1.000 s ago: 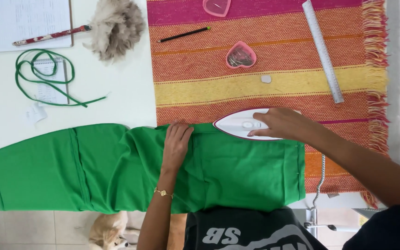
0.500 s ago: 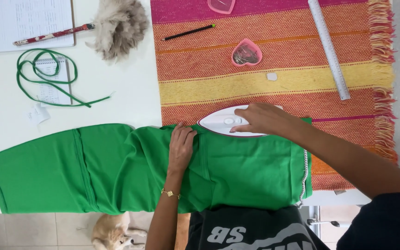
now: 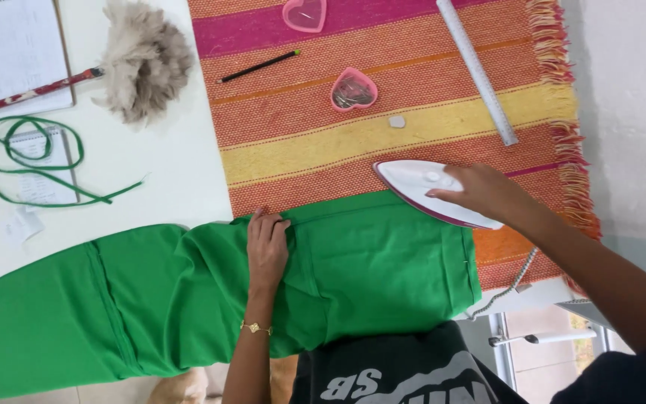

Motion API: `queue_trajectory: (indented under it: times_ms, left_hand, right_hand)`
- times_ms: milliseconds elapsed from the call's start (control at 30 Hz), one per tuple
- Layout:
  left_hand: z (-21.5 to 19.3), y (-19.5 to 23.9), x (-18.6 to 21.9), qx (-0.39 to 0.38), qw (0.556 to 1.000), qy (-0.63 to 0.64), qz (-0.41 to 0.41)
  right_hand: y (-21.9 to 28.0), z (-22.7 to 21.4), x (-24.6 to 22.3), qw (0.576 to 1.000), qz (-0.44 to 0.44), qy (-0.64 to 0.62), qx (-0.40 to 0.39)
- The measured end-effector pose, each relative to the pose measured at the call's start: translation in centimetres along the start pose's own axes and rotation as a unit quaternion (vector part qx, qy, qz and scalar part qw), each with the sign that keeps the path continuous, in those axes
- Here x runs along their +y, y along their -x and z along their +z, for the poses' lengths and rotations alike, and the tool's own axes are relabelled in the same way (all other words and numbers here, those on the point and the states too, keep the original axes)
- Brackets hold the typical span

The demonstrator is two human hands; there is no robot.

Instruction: The person irons a green garment on a table covered with a striped mat. They repeatedly fold the fabric, smooth it with their hands, and press it with an iron, adjusting the garment's position multiple times.

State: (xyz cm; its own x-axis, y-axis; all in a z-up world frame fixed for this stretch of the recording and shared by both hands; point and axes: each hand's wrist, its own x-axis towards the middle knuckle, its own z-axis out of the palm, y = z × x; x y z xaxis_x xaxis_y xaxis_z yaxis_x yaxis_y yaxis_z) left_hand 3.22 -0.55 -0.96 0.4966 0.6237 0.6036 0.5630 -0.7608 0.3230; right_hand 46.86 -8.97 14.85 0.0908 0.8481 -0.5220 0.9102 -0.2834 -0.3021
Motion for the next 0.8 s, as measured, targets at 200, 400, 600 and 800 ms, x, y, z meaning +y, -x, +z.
queue_trajectory:
  times_ms: [200,400,600,800]
  left_hand:
    - [-2.4,-2.4,1.9,-0.061,0.998,-0.004,0.010]
    - [-2.7,-2.4,2.6,-0.134,0.990,-0.032,-0.010]
    - [-0.8,-5.1,6.9,-0.149,0.986,0.012,0.076]
    - [5.3,-4.5,8.7,-0.127,0.985,0.024,0.113]
  right_hand:
    - [6.5,1.6,12.2,0.976,0.216,-0.025,-0.009]
    - [12.0,0.9,13.7,0.844,0.214,-0.324,0.371]
    - [3.9,9.3,19.7,0.656,-0.060,-0.433,0.615]
    - [0.1,18.6,21.0,0.624,0.001,-0.371,0.687]
